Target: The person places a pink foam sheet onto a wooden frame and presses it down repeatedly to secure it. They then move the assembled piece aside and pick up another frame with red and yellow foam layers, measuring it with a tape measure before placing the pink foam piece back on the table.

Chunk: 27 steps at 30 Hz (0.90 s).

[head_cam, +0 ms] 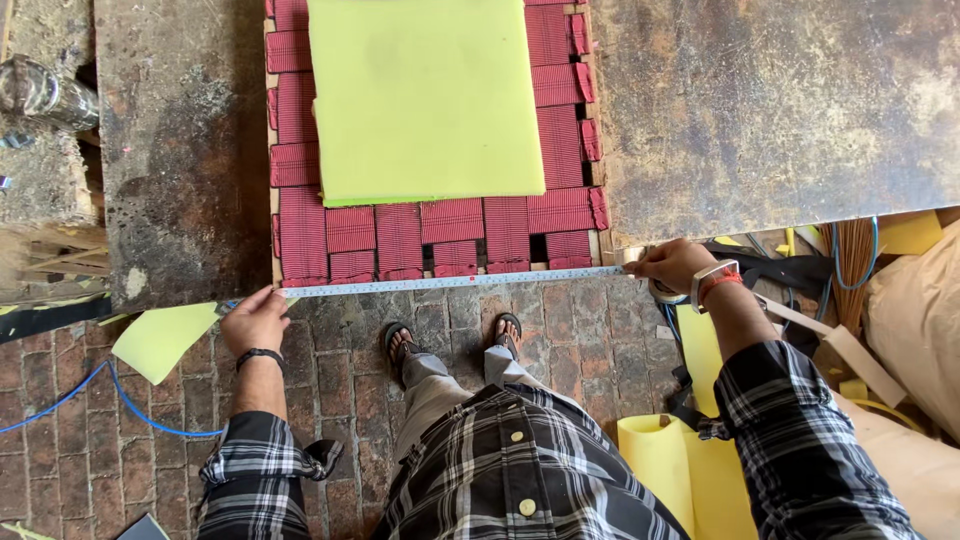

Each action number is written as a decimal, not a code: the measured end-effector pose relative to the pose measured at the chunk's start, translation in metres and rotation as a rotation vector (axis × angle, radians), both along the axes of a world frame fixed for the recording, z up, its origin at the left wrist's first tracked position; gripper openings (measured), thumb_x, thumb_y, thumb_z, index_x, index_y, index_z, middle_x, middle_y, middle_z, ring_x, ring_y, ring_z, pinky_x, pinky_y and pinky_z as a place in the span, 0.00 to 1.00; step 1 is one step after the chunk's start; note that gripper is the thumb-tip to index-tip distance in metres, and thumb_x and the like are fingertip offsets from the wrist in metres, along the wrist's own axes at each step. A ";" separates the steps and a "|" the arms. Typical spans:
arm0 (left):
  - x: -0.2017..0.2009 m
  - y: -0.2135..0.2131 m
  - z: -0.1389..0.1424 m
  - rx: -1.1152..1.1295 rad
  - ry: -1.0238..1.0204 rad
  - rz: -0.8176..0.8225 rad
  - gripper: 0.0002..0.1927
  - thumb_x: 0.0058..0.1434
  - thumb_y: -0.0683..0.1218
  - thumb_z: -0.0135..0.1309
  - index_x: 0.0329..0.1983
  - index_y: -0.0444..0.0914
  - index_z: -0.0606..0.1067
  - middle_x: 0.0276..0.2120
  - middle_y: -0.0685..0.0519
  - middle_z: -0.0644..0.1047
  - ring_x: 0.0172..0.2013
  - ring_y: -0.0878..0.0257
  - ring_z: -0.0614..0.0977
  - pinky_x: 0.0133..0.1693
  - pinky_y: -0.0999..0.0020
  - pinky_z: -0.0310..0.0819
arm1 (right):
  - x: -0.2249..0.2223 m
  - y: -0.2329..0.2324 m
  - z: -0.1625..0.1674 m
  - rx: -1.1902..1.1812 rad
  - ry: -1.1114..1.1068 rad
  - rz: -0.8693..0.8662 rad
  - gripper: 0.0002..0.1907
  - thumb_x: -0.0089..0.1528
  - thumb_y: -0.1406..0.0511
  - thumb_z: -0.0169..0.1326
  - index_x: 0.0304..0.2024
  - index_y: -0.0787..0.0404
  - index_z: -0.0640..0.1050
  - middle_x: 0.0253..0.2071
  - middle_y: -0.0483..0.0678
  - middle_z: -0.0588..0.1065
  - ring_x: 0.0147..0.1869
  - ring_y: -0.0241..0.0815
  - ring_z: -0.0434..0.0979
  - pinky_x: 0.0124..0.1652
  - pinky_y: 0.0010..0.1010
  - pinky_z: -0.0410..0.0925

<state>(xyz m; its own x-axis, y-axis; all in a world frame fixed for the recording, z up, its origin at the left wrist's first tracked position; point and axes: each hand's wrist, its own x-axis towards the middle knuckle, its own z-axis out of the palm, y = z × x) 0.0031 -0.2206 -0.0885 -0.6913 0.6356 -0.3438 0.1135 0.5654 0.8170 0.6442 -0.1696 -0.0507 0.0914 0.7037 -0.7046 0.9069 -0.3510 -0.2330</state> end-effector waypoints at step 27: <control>-0.072 -0.021 0.020 0.147 -0.600 0.154 0.11 0.63 0.44 0.58 0.46 0.37 0.83 0.34 0.53 0.85 0.32 0.65 0.85 0.33 0.67 0.80 | -0.293 0.090 0.025 -0.112 0.629 0.450 0.21 0.64 0.53 0.54 0.37 0.62 0.89 0.24 0.41 0.80 0.28 0.30 0.74 0.33 0.28 0.71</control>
